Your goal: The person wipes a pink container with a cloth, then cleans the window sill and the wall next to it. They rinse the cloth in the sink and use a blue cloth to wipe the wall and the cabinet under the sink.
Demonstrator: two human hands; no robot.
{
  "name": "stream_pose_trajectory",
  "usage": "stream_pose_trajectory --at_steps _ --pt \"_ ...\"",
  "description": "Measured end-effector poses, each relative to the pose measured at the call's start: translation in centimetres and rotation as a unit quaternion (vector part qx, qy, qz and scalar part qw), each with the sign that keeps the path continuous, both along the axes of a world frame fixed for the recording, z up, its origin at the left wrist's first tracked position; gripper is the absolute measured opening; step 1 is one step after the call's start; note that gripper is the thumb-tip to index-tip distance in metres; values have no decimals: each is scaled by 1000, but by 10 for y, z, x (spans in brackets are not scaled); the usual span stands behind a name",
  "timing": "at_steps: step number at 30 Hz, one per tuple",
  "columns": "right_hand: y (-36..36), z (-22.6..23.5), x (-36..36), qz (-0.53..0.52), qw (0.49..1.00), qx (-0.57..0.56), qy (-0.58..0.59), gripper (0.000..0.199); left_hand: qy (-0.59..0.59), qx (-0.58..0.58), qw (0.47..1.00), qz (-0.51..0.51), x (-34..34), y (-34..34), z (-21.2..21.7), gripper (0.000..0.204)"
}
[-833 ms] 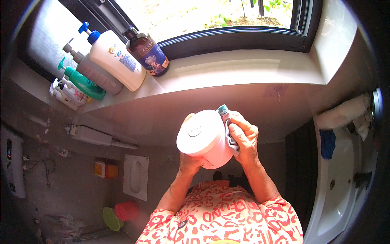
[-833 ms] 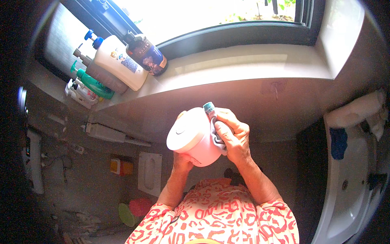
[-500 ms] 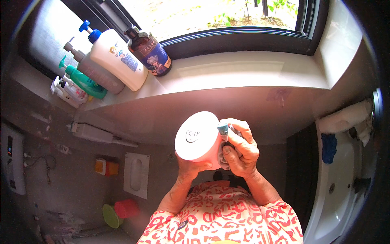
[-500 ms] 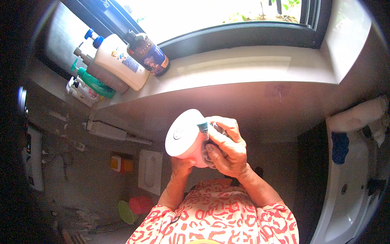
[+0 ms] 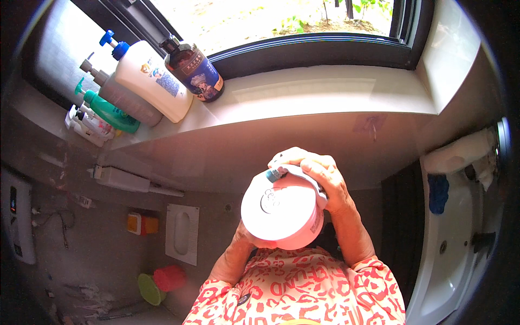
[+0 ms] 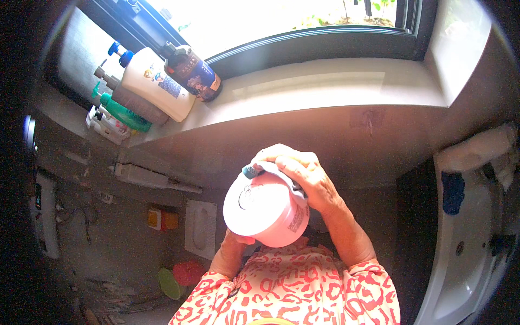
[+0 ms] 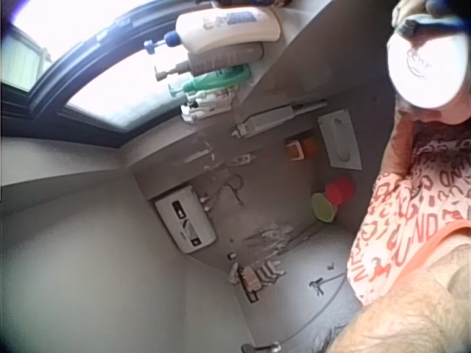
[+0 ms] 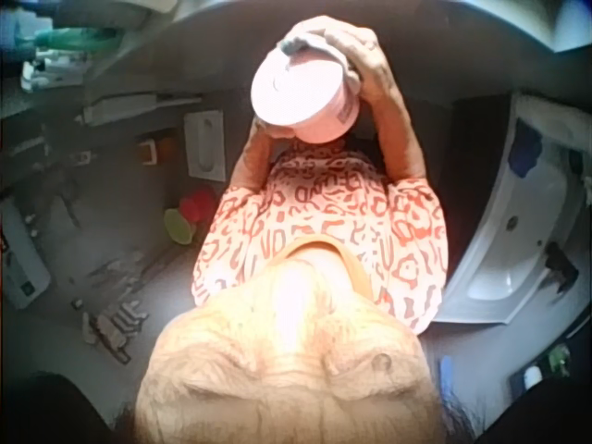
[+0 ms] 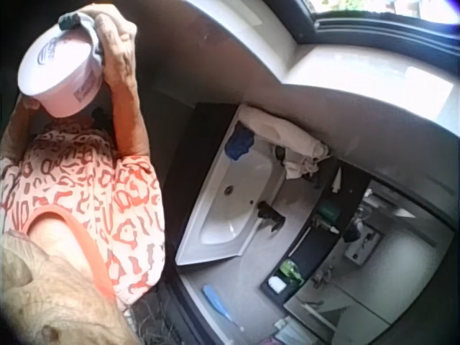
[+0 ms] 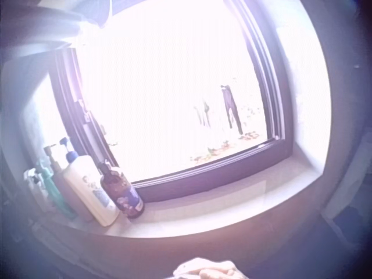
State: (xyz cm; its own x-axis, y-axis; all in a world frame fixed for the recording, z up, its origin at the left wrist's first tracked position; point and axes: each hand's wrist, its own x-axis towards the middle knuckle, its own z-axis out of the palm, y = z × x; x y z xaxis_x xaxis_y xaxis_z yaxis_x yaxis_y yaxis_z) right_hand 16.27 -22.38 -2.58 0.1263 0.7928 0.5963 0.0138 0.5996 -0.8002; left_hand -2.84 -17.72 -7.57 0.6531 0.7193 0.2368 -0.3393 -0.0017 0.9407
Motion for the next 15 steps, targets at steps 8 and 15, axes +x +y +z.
stream_pose_trajectory --at_steps 8,15 --pt "-9 -3 -19 -13 984 -110 137 41 -17 -18 999 25 -7 5 -20 105" --pt "-19 -4 -31 -198 968 0 -152 60 -38 -131 984 112 -8 -4 -17 103"
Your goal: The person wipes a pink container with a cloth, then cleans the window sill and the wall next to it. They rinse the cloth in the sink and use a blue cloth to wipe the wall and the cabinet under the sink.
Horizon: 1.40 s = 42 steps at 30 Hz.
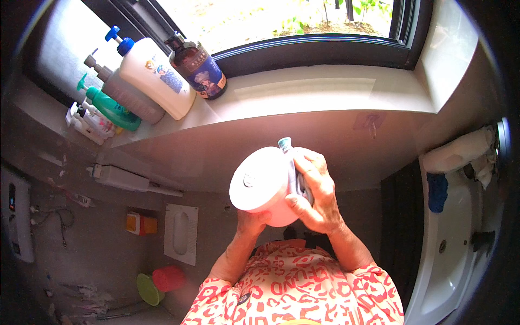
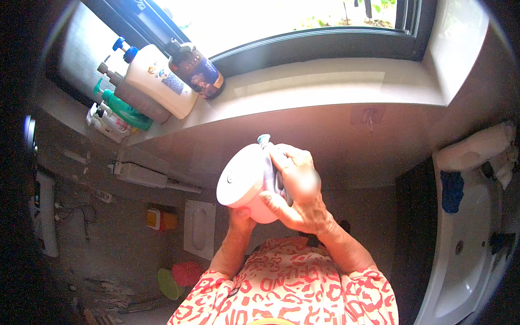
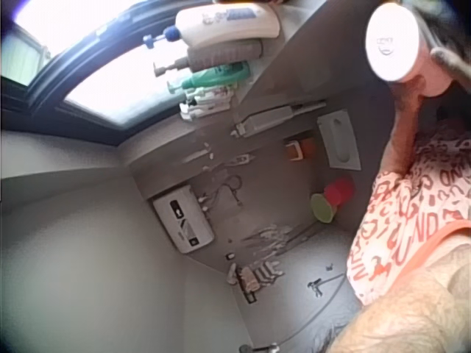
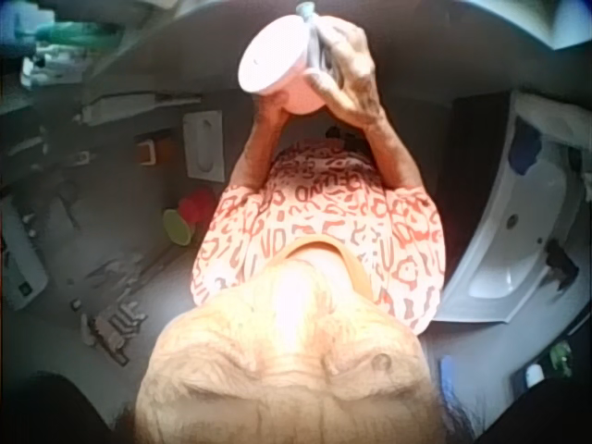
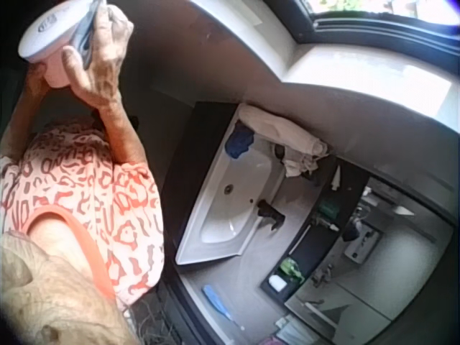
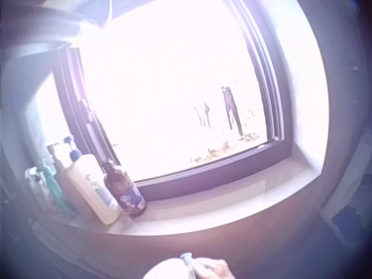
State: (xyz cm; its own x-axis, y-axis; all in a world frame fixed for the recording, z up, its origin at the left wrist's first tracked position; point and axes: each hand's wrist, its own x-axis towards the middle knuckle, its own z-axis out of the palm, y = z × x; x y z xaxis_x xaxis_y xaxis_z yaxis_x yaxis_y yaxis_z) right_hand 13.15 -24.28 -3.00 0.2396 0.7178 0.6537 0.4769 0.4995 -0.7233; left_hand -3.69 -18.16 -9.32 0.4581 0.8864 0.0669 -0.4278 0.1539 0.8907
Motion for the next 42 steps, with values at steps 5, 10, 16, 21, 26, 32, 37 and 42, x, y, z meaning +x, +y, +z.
stream_pose_trajectory --at_steps 5,10,16,21,26,32,37,42 --pt "-8 -2 -30 -123 987 56 -83 57 -26 32 999 15 12 7 4 86" --pt "5 -12 -39 -97 972 21 212 46 -39 -3 997 66 21 -7 27 82" --pt "21 -11 -32 149 812 -56 561 46 -101 -44 991 80 25 -13 39 82" --pt "28 -7 -57 93 804 -95 580 35 -114 19 989 94 30 -12 39 82" --pt "20 -20 -63 180 754 -150 614 33 -76 18 991 110 21 -7 26 83" --pt "12 -28 -67 174 771 -225 570 33 -54 18 984 170 17 6 10 80" --pt "-9 -13 -53 122 935 -237 235 24 -46 22 974 222 16 16 15 71" --pt "-8 1 -35 -78 992 72 71 27 -28 90 978 189 17 12 22 73"
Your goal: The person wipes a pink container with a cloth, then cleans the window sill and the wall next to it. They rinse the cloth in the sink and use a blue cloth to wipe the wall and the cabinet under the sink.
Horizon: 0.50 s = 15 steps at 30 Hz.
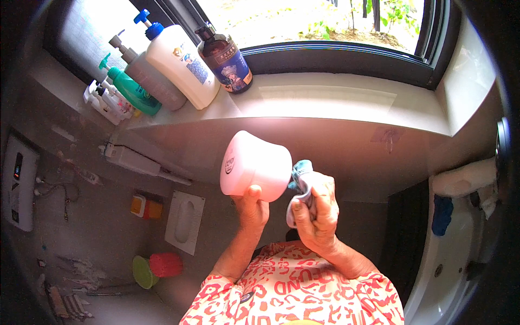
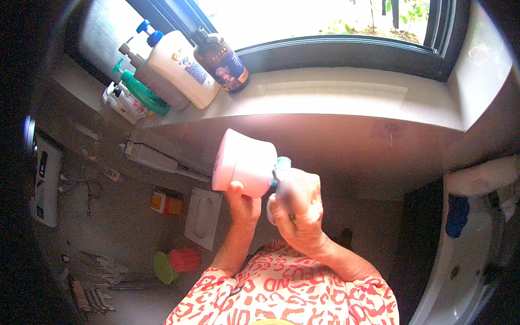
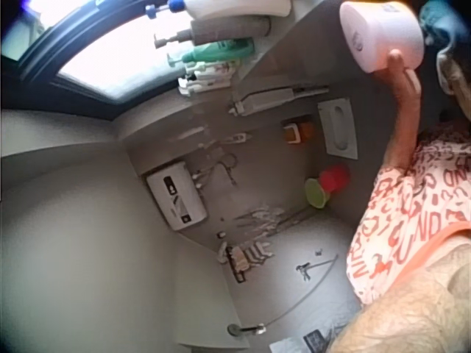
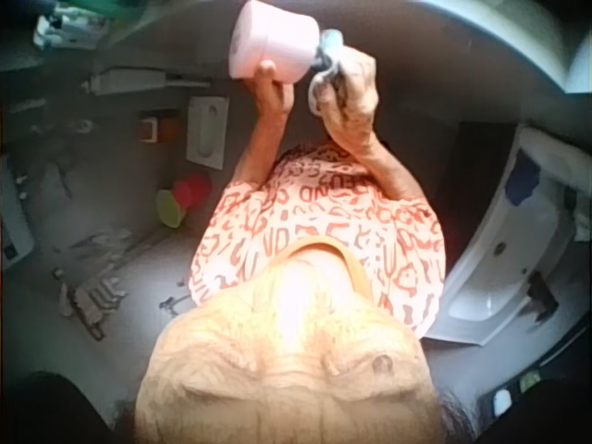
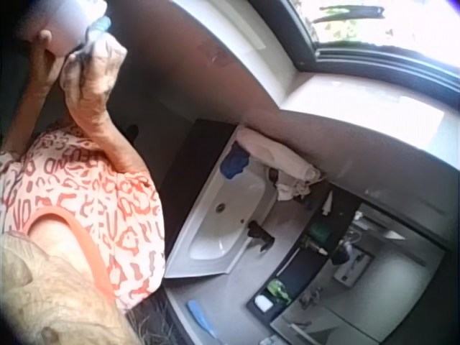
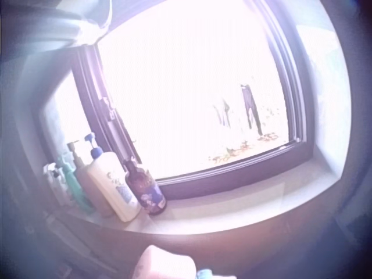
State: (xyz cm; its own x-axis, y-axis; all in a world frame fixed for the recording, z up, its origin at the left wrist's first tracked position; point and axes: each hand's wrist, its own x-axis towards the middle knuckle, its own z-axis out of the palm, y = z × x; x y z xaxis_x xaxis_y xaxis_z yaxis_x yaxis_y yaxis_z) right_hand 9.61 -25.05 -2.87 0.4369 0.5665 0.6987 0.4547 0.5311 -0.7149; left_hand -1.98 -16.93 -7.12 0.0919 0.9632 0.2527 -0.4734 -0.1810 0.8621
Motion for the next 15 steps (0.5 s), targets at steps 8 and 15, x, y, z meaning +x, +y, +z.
stream_pose_trajectory --at_steps 8,15 --pt "17 14 9 -48 985 -20 -164 39 20 -17 998 -51 6 -17 13 75" --pt "20 15 49 229 945 -173 155 25 125 26 987 -102 -29 -27 -31 92"
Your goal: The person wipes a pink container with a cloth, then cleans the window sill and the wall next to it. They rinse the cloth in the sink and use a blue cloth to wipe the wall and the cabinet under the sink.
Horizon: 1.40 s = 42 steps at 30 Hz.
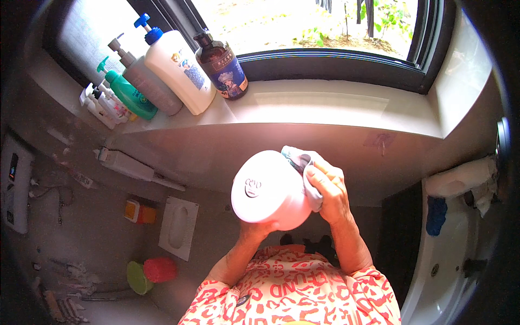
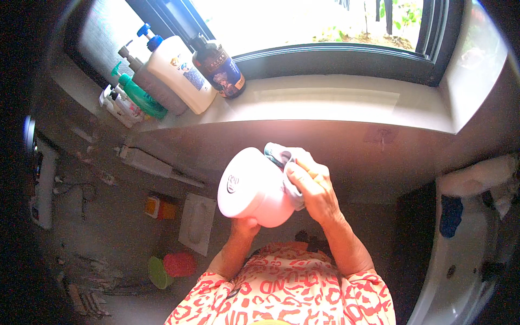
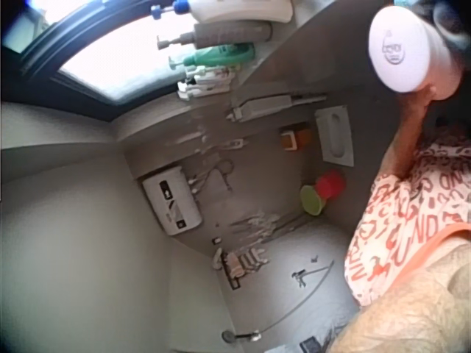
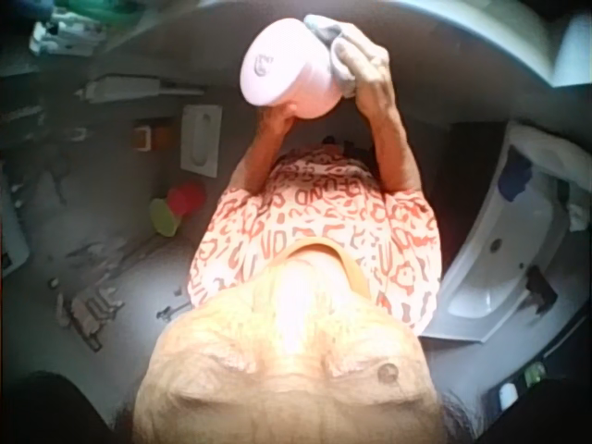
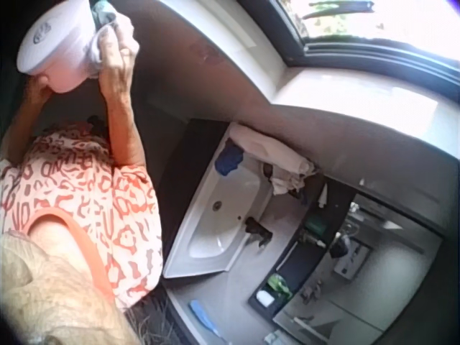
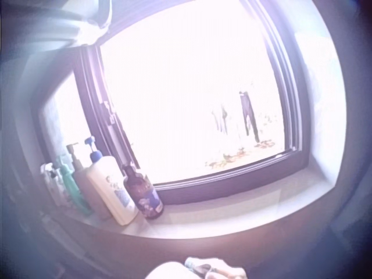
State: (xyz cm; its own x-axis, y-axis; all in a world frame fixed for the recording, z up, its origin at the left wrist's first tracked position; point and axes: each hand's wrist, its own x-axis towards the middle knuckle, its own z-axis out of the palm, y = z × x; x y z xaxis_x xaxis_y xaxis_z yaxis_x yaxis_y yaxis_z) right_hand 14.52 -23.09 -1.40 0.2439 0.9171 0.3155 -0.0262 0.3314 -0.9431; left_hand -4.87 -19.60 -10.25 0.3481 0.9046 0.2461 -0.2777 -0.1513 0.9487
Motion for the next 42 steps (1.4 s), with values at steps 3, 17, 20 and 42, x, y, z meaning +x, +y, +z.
stream_pose_trajectory --at_steps 3,17,20,42 --pt "0 -39 -3 -161 975 132 -73 30 25 17 999 -22 3 0 -6 93" --pt "-47 -53 -46 -37 900 -2 435 48 -65 -89 992 -62 57 -14 16 80" --pt "-62 -53 -46 -88 956 -19 278 44 -102 -120 984 -80 65 -11 24 80" --pt "-207 -10 15 -303 948 -14 97 28 -136 -97 789 -591 128 -77 44 127"
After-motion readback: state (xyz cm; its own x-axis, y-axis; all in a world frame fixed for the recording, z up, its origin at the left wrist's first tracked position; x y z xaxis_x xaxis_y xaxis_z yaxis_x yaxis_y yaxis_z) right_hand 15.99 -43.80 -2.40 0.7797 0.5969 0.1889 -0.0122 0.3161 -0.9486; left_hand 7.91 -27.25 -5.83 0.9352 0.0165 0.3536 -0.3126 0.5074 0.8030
